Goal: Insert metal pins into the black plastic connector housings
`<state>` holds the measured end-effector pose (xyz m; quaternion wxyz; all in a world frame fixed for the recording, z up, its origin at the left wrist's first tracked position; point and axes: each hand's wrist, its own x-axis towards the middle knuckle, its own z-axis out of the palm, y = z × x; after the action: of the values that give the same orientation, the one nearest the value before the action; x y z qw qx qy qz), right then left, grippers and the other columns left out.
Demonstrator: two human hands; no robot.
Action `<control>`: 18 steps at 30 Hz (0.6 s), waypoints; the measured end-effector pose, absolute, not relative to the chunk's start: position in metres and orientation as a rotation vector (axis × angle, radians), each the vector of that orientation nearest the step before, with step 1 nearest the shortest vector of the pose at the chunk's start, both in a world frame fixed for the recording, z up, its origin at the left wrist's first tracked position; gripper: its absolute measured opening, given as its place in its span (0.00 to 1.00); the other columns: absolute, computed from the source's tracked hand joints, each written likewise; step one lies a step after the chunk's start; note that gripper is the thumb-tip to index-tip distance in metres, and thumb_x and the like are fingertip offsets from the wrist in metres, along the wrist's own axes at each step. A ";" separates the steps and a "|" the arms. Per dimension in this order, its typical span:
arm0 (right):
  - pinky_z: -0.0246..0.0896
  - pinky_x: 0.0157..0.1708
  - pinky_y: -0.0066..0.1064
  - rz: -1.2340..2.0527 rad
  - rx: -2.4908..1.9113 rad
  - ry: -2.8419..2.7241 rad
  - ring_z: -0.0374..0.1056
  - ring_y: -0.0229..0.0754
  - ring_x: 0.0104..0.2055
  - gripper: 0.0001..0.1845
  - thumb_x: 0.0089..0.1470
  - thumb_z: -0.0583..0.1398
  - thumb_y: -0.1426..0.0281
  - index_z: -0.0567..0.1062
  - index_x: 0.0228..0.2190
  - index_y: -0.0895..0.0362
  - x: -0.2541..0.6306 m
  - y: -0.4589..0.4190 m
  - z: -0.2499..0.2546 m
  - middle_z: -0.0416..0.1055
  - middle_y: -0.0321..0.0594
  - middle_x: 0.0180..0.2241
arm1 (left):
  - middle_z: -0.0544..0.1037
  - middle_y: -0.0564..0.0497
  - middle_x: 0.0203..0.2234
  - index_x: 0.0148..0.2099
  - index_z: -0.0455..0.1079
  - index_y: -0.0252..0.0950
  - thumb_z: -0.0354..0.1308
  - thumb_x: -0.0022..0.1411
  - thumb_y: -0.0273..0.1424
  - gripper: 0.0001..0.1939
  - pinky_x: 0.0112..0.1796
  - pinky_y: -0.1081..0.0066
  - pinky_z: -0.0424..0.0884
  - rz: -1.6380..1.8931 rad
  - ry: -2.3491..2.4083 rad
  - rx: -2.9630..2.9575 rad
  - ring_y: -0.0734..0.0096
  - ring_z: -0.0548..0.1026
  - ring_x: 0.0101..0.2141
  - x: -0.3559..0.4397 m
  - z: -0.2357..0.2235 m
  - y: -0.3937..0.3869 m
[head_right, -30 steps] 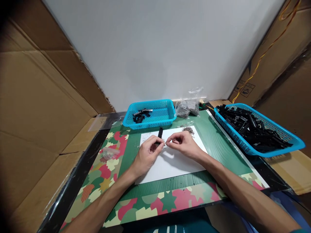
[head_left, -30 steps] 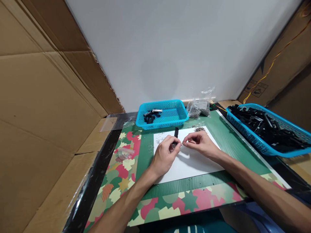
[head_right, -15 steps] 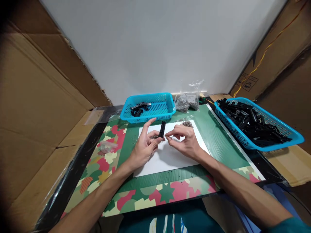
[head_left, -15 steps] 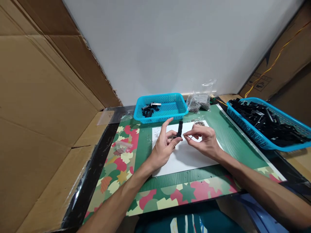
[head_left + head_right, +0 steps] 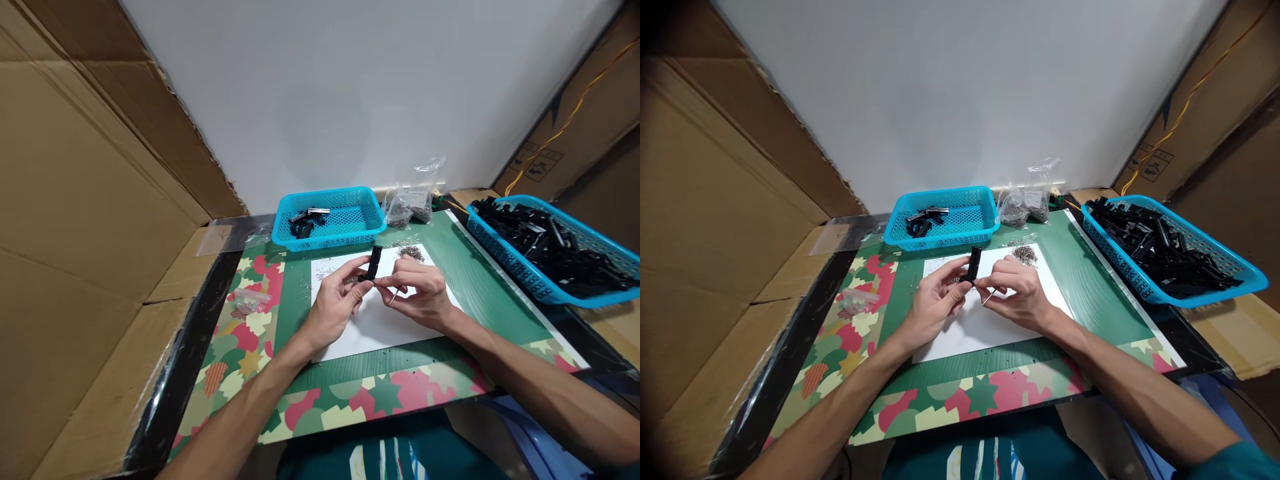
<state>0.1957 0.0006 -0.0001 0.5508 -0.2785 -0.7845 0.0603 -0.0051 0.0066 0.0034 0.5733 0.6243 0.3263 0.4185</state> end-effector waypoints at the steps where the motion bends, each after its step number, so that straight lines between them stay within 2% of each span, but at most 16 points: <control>1: 0.55 0.29 0.32 0.147 -0.659 -1.864 0.57 0.34 0.22 0.07 0.57 0.65 0.79 0.81 0.32 0.57 0.196 0.001 -0.001 0.62 0.29 0.20 | 0.79 0.44 0.44 0.66 0.70 0.37 0.65 0.68 0.41 0.29 0.22 0.78 0.62 0.975 0.761 1.469 0.83 0.65 0.22 -0.005 0.003 0.007; 5: 0.55 0.29 0.32 0.179 -0.666 -1.893 0.58 0.34 0.23 0.06 0.58 0.65 0.79 0.82 0.33 0.57 0.197 0.001 -0.002 0.64 0.30 0.20 | 0.77 0.48 0.35 0.66 0.71 0.35 0.62 0.70 0.43 0.28 0.22 0.77 0.60 0.953 0.781 1.486 0.83 0.64 0.21 -0.006 0.004 0.007; 8: 0.57 0.30 0.32 0.210 -0.653 -1.904 0.59 0.34 0.22 0.05 0.58 0.65 0.78 0.82 0.33 0.57 0.197 0.001 -0.002 0.66 0.30 0.21 | 0.72 0.53 0.25 0.66 0.72 0.34 0.58 0.72 0.45 0.27 0.21 0.77 0.58 0.957 0.817 1.475 0.81 0.63 0.20 -0.006 0.004 0.008; 12: 0.58 0.30 0.32 0.255 -0.673 -1.892 0.58 0.34 0.22 0.06 0.58 0.64 0.76 0.81 0.31 0.56 0.195 0.000 -0.002 0.67 0.30 0.20 | 0.69 0.55 0.23 0.66 0.72 0.36 0.59 0.72 0.45 0.27 0.20 0.79 0.56 0.967 0.843 1.420 0.81 0.63 0.20 -0.005 0.001 0.009; 18: 0.59 0.30 0.31 0.338 -0.714 -1.863 0.59 0.34 0.23 0.07 0.57 0.64 0.77 0.81 0.30 0.56 0.195 -0.002 -0.002 0.64 0.29 0.20 | 0.67 0.56 0.21 0.62 0.74 0.30 0.62 0.68 0.48 0.31 0.19 0.78 0.58 0.962 0.896 1.375 0.79 0.62 0.20 -0.004 -0.001 0.008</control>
<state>0.1952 -0.0016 -0.0021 0.5305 -0.2991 -0.7804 0.1417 -0.0041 0.0082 -0.0015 0.5807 0.5885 0.3833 0.4118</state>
